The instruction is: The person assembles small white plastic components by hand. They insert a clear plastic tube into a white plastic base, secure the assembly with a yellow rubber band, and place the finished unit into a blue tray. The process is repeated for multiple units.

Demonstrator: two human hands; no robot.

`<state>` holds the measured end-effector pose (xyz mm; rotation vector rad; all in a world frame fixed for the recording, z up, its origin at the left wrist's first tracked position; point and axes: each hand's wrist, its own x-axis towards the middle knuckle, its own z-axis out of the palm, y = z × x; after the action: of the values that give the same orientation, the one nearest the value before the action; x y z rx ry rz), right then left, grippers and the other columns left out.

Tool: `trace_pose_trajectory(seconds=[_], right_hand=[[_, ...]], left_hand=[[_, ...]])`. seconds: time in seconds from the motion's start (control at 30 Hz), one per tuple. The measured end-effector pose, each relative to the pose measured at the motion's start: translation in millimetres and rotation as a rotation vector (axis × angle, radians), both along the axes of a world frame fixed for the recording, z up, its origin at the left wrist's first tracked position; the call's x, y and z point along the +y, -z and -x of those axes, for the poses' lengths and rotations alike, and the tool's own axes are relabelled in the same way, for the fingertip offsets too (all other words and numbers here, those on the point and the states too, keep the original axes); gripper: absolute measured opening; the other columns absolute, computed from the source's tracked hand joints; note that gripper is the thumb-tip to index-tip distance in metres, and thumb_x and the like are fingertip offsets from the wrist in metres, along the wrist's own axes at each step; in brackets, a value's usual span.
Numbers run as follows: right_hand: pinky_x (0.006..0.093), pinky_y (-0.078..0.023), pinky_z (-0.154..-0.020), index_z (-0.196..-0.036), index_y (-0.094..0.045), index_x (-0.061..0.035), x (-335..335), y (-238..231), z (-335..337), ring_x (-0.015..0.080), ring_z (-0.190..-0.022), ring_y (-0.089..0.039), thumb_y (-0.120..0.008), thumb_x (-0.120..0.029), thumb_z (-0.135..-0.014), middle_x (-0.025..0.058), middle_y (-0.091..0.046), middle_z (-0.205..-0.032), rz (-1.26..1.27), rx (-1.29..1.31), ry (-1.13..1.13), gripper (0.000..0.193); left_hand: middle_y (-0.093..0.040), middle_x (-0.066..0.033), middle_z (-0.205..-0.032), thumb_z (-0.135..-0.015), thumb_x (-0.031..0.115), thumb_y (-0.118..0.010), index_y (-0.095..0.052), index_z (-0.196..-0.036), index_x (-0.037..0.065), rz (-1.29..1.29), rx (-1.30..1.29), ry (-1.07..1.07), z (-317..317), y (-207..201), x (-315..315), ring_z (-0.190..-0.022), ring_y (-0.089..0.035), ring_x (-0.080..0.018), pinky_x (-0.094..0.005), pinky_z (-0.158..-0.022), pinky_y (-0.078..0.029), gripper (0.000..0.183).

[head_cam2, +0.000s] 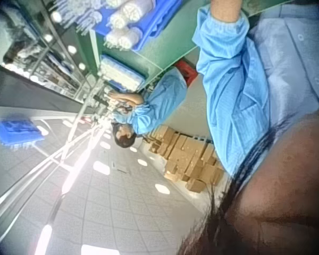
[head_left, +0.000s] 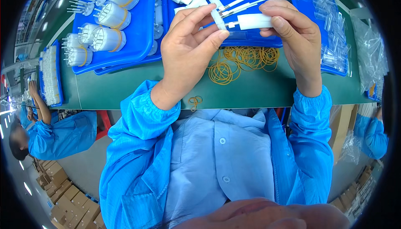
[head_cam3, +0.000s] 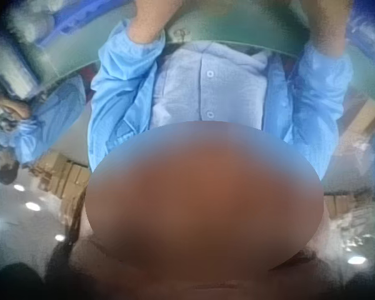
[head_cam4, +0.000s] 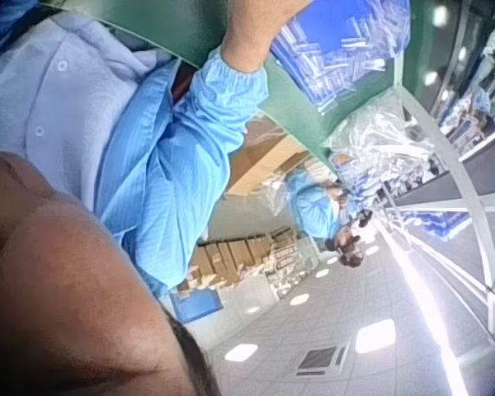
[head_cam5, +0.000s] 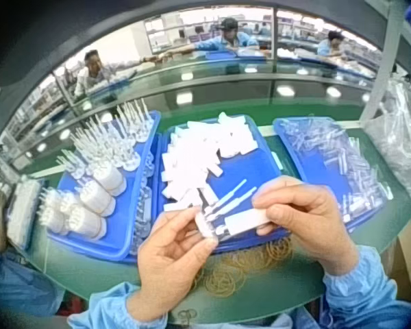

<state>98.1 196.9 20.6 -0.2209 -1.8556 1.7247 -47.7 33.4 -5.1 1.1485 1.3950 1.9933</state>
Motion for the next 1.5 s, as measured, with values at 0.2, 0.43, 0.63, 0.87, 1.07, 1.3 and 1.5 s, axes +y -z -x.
trace_pose_trajectory(seconds=[0.2, 0.43, 0.63, 0.87, 1.07, 1.3, 1.5], right_hand=[[0.0259, -0.056, -0.081, -0.11, -0.066, 0.003, -3.6, 0.9, 3.8, 0.0186, -0.093, -0.065, -0.056, -0.008, -0.094, 0.0127, -0.06, -0.114, 0.051, 0.05, -0.041, 0.022], [0.0258, -0.057, -0.081, -0.107, -0.067, 0.0031, -6.2, 4.6, 7.5, 0.0184, -0.096, -0.063, -0.055, 0.0, -0.092, 0.0112, -0.059, -0.109, -0.059, 0.047, -0.019, 0.019], [0.025, -0.057, -0.08, -0.102, -0.07, 0.0007, -12.2, 8.1, 9.9, 0.0169, -0.093, -0.062, -0.056, 0.004, -0.09, 0.0088, -0.057, -0.105, -0.21, 0.033, 0.048, 0.019], [0.022, -0.054, -0.07, -0.098, -0.071, -0.0016, -17.4, 8.8, 10.6, 0.0137, -0.088, -0.061, -0.059, 0.004, -0.088, 0.0075, -0.056, -0.103, -0.326, 0.031, 0.066, 0.016], [0.0209, -0.052, -0.067, -0.105, -0.069, -0.0041, 3.1, -8.4, 17.1, 0.0121, -0.084, -0.062, -0.063, -0.003, -0.087, 0.0083, -0.06, -0.105, -0.51, -0.001, 0.254, 0.019], [0.0383, -0.051, -0.069, -0.089, -0.067, 0.0, 62.3, 4.7, 107.8, 0.0315, -0.077, -0.066, -0.067, -0.027, -0.081, 0.0184, -0.067, -0.082, -0.881, -0.43, 0.215, 0.028], [0.0384, -0.051, -0.065, -0.084, -0.066, -0.0011, 60.6, 31.1, 129.9, 0.0322, -0.072, -0.065, -0.068, -0.025, -0.081, 0.0169, -0.066, -0.077, -0.99, -0.456, 0.271, 0.024]], left_hand=[[-0.053, -0.01, -0.118, -0.082, -0.009, -0.065, -0.053, -0.125, -0.007, 0.035, -0.089, 0.039, 1.3, -1.1, -0.2, -0.114, -0.056, -0.0227, -0.0329, -0.093, -0.052, 0.044], [-0.053, -0.0093, -0.118, -0.082, -0.01, -0.065, -0.054, -0.125, -0.006, 0.059, -0.092, 0.04, 2.6, 0.4, 0.0, -0.114, -0.055, -0.0218, -0.0322, -0.096, -0.05, 0.045], [-0.051, -0.01, -0.122, -0.081, -0.011, -0.065, -0.053, -0.125, -0.006, 0.056, -0.03, 0.048, 1.1, 2.6, -1.2, -0.116, -0.054, -0.0222, -0.0336, -0.098, -0.048, 0.046], [-0.058, -0.0149, -0.119, -0.082, -0.009, -0.066, -0.054, -0.124, -0.006, 0.018, -0.124, 0.004, -1.7, -1.5, -2.1, -0.109, -0.059, -0.0217, -0.0317, -0.093, -0.05, 0.044], [-0.051, -0.0097, -0.113, -0.079, -0.012, -0.068, -0.056, -0.118, -0.007, -0.028, -0.202, -0.073, 1.8, -4.9, -4.2, -0.108, -0.06, -0.0247, -0.032, -0.091, -0.055, 0.041], [-0.053, -0.0133, -0.116, -0.078, -0.014, -0.067, -0.055, -0.119, -0.006, -0.124, 0.037, -0.073, -2.2, 1.1, -6.5, -0.108, -0.059, -0.0235, -0.0338, -0.092, -0.054, 0.043], [-0.058, -0.0187, -0.115, -0.08, -0.014, -0.066, -0.048, -0.119, -0.004, -0.133, -0.047, -0.033, 1.6, 2.6, -8.8, -0.106, -0.061, -0.0257, -0.0348, -0.09, -0.055, 0.044]])
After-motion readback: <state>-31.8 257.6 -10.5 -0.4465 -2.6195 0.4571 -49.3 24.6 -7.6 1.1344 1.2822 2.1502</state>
